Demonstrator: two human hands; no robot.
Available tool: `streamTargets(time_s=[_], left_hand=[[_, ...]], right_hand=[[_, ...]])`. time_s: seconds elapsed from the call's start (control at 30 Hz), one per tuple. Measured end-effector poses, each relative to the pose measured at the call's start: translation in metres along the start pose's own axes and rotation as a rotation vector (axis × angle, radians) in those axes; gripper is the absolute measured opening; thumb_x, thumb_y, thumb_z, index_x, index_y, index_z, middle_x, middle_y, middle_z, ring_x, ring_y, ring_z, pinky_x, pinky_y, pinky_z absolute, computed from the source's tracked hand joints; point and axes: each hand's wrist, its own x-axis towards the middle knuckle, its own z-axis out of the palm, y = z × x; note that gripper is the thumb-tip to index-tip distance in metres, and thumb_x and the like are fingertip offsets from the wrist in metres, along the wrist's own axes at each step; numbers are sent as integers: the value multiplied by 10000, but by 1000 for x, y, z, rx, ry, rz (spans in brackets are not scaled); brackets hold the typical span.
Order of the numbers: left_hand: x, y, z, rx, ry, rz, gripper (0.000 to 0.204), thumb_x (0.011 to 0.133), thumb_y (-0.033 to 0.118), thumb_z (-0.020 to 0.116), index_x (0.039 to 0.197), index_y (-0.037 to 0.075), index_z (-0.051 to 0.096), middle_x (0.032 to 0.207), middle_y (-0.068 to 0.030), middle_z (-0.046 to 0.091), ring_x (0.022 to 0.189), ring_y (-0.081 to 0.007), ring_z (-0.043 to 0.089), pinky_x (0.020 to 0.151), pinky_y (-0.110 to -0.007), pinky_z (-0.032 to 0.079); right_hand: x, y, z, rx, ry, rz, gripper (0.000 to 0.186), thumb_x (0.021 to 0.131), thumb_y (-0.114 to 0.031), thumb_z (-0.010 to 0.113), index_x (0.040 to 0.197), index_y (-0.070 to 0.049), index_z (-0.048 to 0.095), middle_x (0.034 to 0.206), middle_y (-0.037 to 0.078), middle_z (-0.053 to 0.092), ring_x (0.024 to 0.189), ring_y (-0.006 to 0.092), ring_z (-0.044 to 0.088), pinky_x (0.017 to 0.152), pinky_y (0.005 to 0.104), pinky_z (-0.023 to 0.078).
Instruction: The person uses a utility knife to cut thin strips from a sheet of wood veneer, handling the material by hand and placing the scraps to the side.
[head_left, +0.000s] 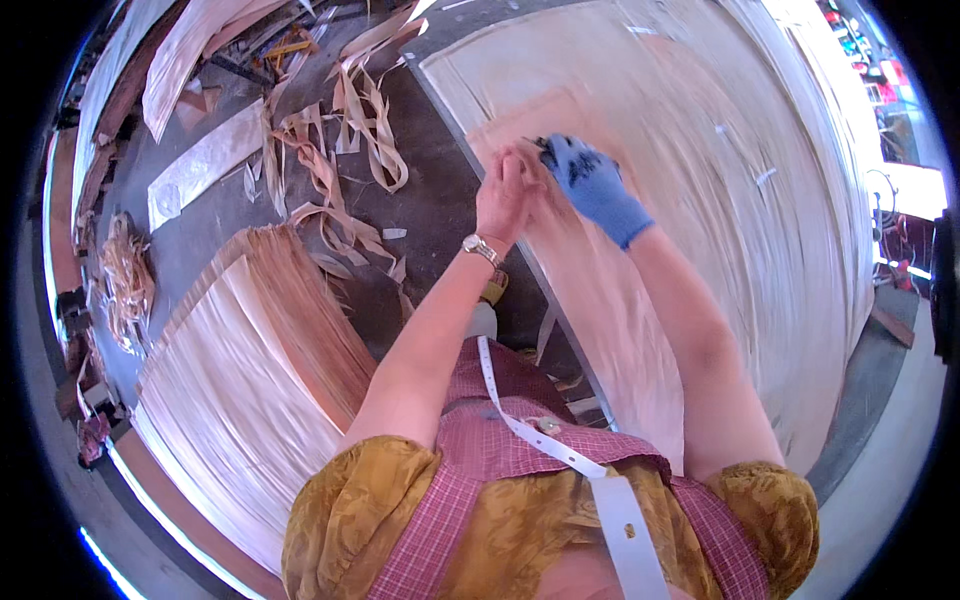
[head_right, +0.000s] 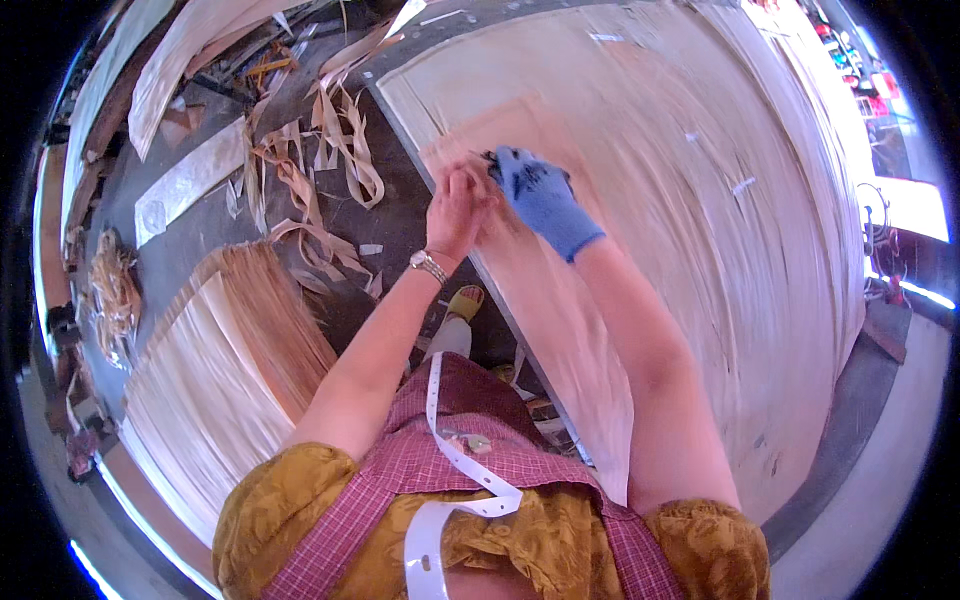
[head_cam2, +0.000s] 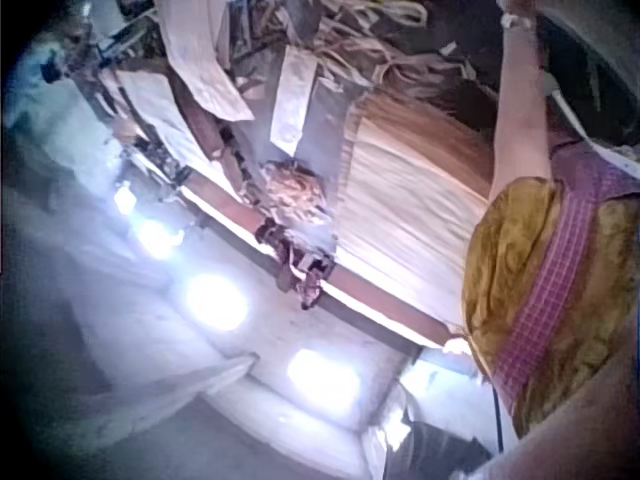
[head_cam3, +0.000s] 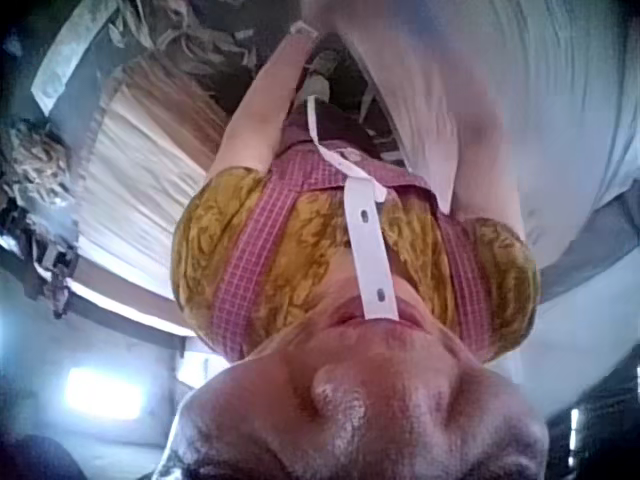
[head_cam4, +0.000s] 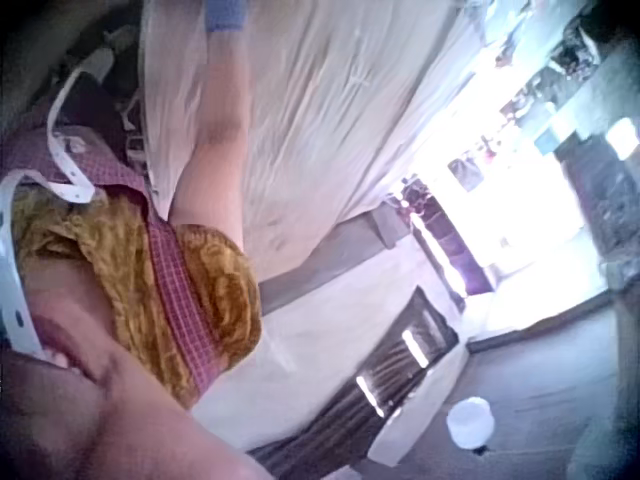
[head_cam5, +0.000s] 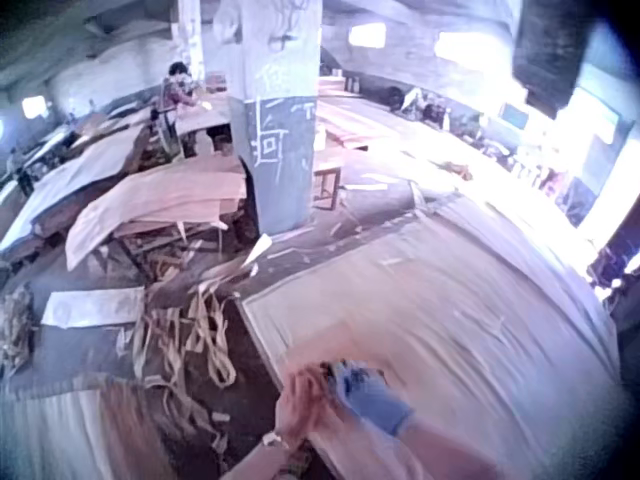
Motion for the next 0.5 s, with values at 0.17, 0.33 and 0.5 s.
streamTargets(time_s=[0.17,0.33,0.5], left_hand=[[3,-1,-15,331,240,75,693,572,347,831,1104,69,485,1126,-123,507,1111,-342,457,1002,-474,309],[29,1,-39,440,355,129,957,517,433,844,1303,112,401,1184,-104,512,1175,-323,447,1058,-472,260],[52,10,-45,620,-101,146,1091,523,482,837,1413,127,315,1185,-108,524,1142,-268,501,1050,-453,282]], right_hand=[[82,-24,22,-417,-406,-385,317,862,-218,576,1165,-129,545,1035,100,635,968,275,655,746,462,546],[92,-17,35,-369,-427,-450,263,839,-228,595,1073,-110,612,1018,91,634,931,265,656,712,419,542],[88,-13,32,-515,-525,-483,267,807,-203,627,1058,-112,615,972,131,675,881,289,672,698,425,537]])
